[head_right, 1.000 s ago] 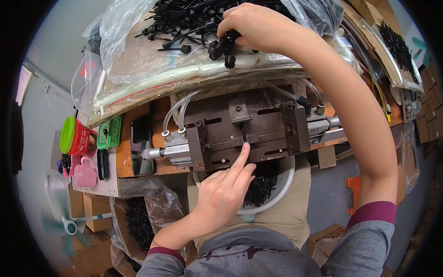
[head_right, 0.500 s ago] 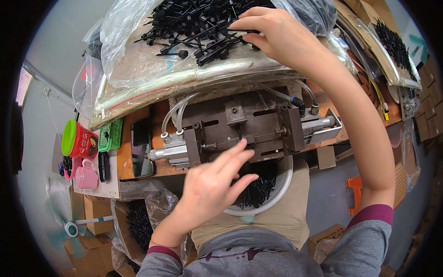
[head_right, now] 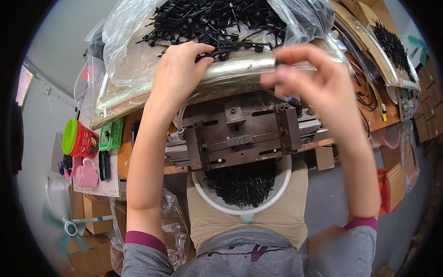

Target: Assembling small black components using a mechanical fixture on a workbench.

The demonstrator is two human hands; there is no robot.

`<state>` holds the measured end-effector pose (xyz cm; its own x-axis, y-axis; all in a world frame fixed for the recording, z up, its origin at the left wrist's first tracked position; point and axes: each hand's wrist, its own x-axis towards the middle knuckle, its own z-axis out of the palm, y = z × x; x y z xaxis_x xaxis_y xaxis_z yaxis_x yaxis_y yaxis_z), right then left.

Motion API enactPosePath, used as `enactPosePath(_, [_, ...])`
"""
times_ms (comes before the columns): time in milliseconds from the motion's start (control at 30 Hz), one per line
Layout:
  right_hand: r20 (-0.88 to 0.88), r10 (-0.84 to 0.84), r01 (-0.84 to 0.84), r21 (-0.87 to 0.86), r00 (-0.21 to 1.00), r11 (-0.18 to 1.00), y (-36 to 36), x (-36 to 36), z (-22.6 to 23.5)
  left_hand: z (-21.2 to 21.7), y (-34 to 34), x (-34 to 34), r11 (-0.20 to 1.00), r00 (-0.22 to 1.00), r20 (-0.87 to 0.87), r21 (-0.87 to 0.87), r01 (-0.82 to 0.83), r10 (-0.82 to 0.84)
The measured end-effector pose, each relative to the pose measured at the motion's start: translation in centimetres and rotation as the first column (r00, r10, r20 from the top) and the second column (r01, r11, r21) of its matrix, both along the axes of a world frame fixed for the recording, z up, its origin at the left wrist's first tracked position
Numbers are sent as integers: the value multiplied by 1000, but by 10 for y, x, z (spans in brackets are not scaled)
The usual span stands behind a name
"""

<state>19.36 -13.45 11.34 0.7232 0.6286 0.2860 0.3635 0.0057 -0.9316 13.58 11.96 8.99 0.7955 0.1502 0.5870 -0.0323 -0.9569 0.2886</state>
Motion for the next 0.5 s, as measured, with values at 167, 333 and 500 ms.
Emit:
enactPosePath(167, [488,185,-42,-289,853,956,-22,-68,-69,1,0,-12,993,985,172,-111,40,-20])
enactPosePath(333, [648,252,-11,-353,719,936,-14,-95,-103,25,2,-25,965,971,232,-241,105,-47])
enactPosePath(500, [743,274,111,-423,611,899,-2,-91,-99,54,6,-55,886,998,44,-463,-25,51])
